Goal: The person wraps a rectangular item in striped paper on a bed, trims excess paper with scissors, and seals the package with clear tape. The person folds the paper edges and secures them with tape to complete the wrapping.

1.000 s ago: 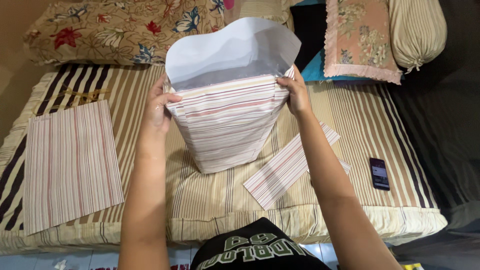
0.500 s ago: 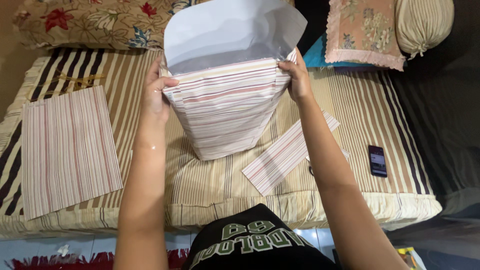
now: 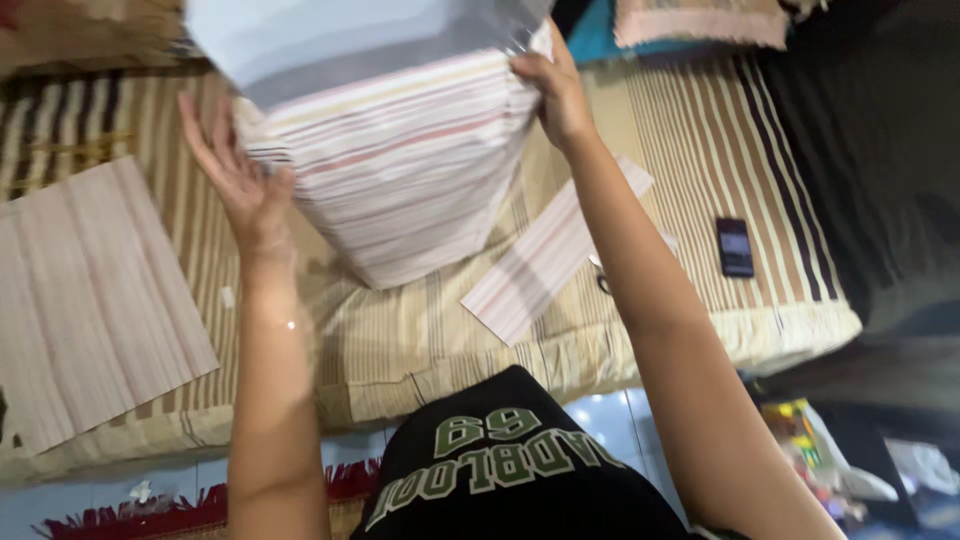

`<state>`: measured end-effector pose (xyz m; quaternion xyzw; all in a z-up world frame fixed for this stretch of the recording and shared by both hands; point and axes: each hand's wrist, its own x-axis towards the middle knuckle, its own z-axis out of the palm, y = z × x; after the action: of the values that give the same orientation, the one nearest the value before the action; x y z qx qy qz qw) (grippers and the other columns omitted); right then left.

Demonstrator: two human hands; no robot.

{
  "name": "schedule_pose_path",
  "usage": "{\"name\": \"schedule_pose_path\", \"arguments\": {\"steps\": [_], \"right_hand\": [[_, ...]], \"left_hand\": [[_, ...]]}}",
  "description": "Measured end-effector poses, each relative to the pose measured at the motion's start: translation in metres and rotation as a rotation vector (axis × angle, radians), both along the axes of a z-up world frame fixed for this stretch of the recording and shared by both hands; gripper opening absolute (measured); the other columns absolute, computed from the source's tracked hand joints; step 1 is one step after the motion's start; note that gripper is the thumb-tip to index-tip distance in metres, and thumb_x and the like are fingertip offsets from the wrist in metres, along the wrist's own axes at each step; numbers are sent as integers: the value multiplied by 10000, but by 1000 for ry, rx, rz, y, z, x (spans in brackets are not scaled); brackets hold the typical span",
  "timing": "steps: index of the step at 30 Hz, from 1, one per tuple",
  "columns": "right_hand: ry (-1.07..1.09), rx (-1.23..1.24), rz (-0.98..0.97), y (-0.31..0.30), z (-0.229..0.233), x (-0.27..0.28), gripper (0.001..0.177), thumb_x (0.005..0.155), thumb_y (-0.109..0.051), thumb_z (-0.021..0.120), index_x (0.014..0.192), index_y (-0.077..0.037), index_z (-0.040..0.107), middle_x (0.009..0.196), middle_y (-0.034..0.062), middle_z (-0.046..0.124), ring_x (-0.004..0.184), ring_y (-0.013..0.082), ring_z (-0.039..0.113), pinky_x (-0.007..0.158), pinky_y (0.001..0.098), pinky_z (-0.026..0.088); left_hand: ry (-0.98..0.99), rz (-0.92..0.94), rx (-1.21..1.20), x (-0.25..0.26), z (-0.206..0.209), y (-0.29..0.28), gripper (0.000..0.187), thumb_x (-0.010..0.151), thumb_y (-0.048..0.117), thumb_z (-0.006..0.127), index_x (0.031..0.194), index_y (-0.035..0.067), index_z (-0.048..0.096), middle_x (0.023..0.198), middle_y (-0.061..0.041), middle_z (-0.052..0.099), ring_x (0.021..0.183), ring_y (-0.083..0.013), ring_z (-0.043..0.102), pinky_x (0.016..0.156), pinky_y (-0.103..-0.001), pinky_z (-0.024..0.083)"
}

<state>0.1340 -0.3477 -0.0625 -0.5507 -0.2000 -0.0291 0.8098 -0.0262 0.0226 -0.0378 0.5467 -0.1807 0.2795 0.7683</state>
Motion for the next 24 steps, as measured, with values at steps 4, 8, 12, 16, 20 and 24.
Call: {"name": "schedule_pose_path", "arguments": {"steps": [4, 8, 12, 16, 20, 24], "right_hand": [[82, -73, -19, -10, -55, 17, 821, 919, -165, 771, 1589, 3, 327, 1392, 175, 622, 1290, 259, 605, 1147, 381, 480], [153, -325, 114, -7, -120, 3, 1133, 758, -303, 914, 1602, -51, 201, 1480, 230, 538, 1382, 351, 532, 1127, 464, 464], [62, -499, 126, 14, -158, -33, 1372, 643, -351, 1001, 1627, -73, 87, 1664, 203, 233, 1530, 349, 267, 1235, 486, 333], [-42, -537, 61, 32, -157, -55, 1319, 636, -315, 1000, 1628, -43, 175, 1633, 213, 382, 1529, 354, 343, 1269, 477, 292], [113, -548, -90, 39, -145, -61, 1256, 643, -351, 975, 1615, 6, 263, 1603, 241, 462, 1508, 341, 432, 1272, 466, 350], [392, -507, -310, 50, -140, -96, 1381, 657, -458, 990, 1587, 50, 105, 1595, 282, 273, 1504, 365, 291, 1231, 476, 299]], "left_hand": [[222, -100, 73, 26, -68, 15, 986, 841, 187, 983, 1595, 27, 368, 1487, -98, 542, 1370, -241, 510, 1234, -358, 412], [264, -17, 117, 45, -148, 64, 833, 873, 159, 980, 1525, 9, 484, 1366, -73, 586, 1249, -219, 555, 1143, -324, 460], [217, -84, 125, 48, -213, 97, 798, 882, 182, 983, 1503, 50, 499, 1371, -53, 591, 1241, -200, 583, 1113, -321, 492], [142, -152, 106, 51, -216, 114, 798, 879, 220, 997, 1480, 103, 484, 1396, -48, 604, 1237, -192, 620, 1078, -336, 532], [168, -11, 311, 84, -145, 91, 830, 832, 400, 918, 1471, 107, 477, 1388, -35, 560, 1284, -203, 569, 1122, -367, 521], [95, -132, 508, 105, -36, 49, 953, 757, 600, 848, 1470, 129, 425, 1417, -28, 501, 1387, -220, 511, 1196, -411, 514]]}}
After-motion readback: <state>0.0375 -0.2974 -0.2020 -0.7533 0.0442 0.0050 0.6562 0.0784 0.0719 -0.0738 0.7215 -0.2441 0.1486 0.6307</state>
